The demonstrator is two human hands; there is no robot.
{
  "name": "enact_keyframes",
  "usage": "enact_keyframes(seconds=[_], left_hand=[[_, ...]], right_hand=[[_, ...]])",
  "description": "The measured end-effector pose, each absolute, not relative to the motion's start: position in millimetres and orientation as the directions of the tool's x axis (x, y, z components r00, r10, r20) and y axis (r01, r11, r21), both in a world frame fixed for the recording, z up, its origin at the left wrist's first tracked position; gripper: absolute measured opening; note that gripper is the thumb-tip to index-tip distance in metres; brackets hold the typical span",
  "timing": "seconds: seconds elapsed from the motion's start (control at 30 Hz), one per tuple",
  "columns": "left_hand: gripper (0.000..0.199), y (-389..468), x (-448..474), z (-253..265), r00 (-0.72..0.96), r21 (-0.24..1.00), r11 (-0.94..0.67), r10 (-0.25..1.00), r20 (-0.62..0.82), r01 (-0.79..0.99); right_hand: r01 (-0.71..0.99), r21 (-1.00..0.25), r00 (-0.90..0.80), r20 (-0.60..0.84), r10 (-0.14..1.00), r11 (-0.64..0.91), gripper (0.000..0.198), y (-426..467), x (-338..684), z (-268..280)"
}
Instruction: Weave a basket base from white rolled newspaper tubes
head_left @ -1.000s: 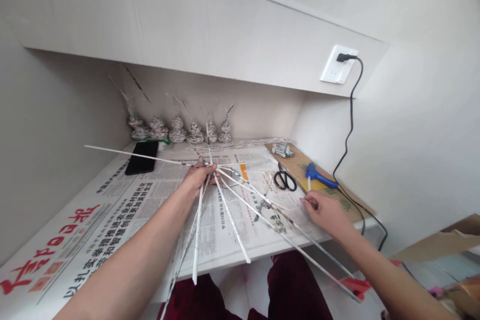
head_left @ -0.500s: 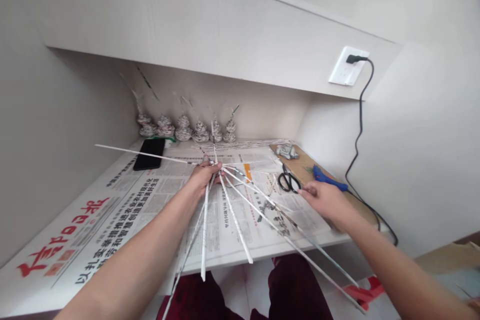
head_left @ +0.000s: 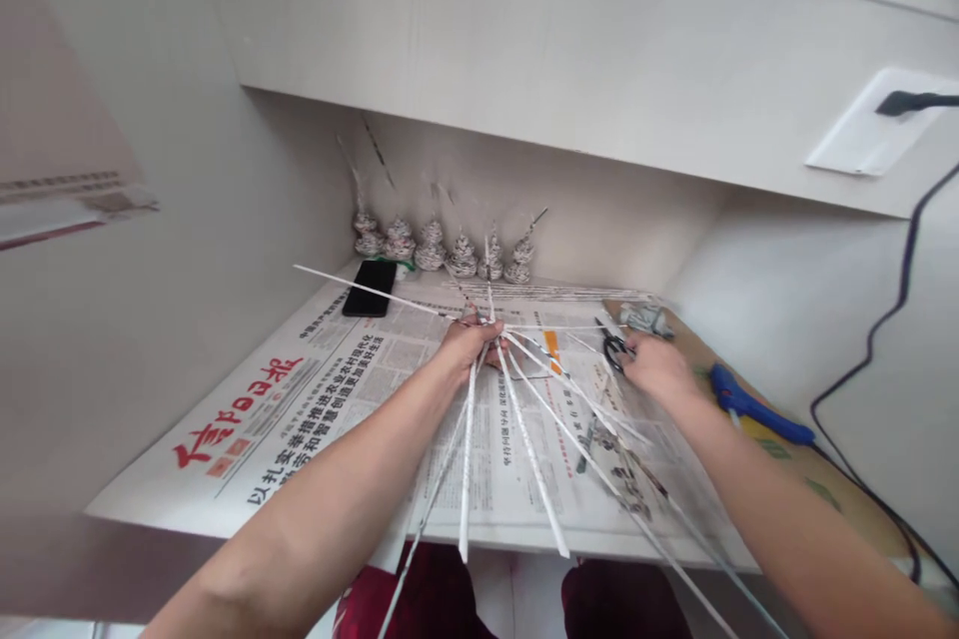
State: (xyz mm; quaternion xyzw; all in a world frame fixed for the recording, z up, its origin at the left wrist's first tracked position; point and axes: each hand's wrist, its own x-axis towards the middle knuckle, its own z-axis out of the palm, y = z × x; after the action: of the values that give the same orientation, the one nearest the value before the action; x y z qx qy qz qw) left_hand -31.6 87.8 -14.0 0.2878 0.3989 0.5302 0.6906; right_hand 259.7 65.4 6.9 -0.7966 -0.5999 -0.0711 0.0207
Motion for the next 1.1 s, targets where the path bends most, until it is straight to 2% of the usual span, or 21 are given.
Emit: enact_keyframes(seconds=[0.07,0.13,0.17,0.23,0.33,0.4,0.5,0.57,0.77,0.93,1.1], left_hand=[[0.014,87.7,-31.9,-12.9,0.122,0.813,0.271,0.962,-0.243,-0.515],[0.014,87.6,-32.0,-12.1,0.127,0.808,0.274,0.962,-0.243,-0.521],[0.014,87.5,-32.0,-11.7,0.131,0.808,0.276,0.961,-0.244,-0.521],[0.014,87.0,-32.5,-10.4,0.139,0.804,0.284,0.959,-0.248,-0.523],[0.014,85.8,-34.5,-7.9,0.175,0.777,0.296,0.955,-0.239,-0.555],[0.014,85.5,-36.3,-6.6,0.210,0.754,0.298,0.954,-0.214,-0.585],[0.015,86.2,-38.0,-6.8,0.236,0.744,0.294,0.954,-0.187,-0.600],[0.014,87.1,-38.2,-8.2,0.233,0.749,0.293,0.954,-0.188,-0.594],[0.010,88.5,-37.3,-10.6,0.218,0.769,0.306,0.951,-0.219,-0.562],[0.012,86.1,-36.8,-6.5,0.212,0.765,0.302,0.952,-0.219,-0.569],[0.011,84.3,-36.1,-5.1,0.221,0.763,0.308,0.951,-0.218,-0.569]], right_hand=[[0.992,-0.020,0.125,0.092,0.988,-0.124,0.028,56.4,254.7,4.5],[0.991,-0.094,-0.091,0.038,0.995,0.094,0.036,43.5,251.9,-0.4],[0.976,-0.086,-0.199,0.014,0.980,0.199,0.038,37.1,251.6,-3.1],[0.950,-0.049,-0.306,0.038,0.951,0.308,0.028,26.9,253.3,-7.3],[0.921,-0.006,-0.388,0.070,0.919,0.389,0.019,20.1,258.8,-7.1],[0.952,0.019,-0.306,0.077,0.949,0.306,0.017,20.1,262.7,-3.6],[0.998,0.066,-0.024,0.053,0.998,0.021,0.017,23.0,265.9,0.2],[0.991,0.090,0.098,0.013,0.995,-0.099,0.019,25.6,264.4,-0.3],[0.969,0.133,0.206,0.027,0.978,-0.208,0.027,31.5,242.7,-2.0],[0.958,0.192,0.211,0.028,0.977,-0.213,0.031,29.4,237.0,-3.0],[0.950,0.198,0.244,0.003,0.970,-0.240,0.033,24.3,249.5,-5.0]])
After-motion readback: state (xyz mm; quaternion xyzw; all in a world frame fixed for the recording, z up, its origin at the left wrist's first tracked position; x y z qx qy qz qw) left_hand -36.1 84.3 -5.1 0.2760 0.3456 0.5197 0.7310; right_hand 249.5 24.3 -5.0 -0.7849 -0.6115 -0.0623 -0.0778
